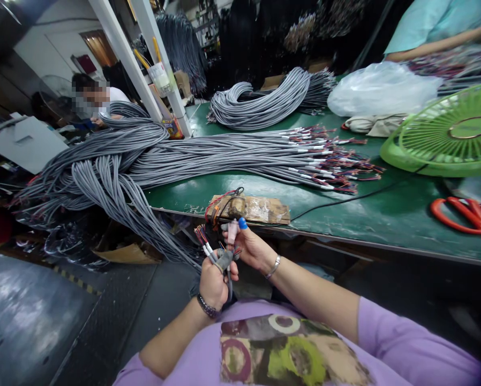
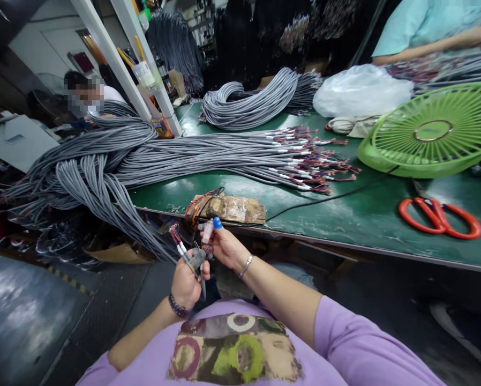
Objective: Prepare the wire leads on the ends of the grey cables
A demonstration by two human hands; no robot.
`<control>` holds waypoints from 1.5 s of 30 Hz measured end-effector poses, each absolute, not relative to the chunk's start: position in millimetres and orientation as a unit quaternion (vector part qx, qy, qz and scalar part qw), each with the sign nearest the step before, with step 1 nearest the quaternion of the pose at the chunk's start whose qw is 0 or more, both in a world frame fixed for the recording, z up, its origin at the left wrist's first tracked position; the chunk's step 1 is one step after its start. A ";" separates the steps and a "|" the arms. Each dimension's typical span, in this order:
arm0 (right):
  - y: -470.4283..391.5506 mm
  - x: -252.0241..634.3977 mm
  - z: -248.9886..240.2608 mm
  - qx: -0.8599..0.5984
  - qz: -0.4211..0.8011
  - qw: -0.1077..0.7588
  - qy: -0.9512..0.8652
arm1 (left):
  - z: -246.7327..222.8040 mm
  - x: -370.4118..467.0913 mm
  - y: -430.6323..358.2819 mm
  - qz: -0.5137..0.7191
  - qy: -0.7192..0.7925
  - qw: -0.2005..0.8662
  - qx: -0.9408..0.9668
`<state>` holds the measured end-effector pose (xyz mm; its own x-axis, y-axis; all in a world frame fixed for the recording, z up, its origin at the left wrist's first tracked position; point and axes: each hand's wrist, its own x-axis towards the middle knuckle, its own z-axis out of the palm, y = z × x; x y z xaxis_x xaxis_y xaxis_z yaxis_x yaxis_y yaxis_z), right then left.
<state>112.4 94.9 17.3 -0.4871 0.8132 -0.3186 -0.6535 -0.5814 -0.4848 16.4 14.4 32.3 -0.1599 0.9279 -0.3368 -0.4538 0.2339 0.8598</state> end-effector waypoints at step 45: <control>95.7 129.8 25.6 -0.261 0.842 0.425 -0.205 | 38.4 24.1 13.4 0.597 0.522 0.560 0.241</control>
<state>129.8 95.7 25.6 -0.5025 0.8226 -0.2663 -0.6081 -0.5552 -0.5674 24.1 13.4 38.4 -0.2580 0.9191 -0.2977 -0.4163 0.1722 0.8927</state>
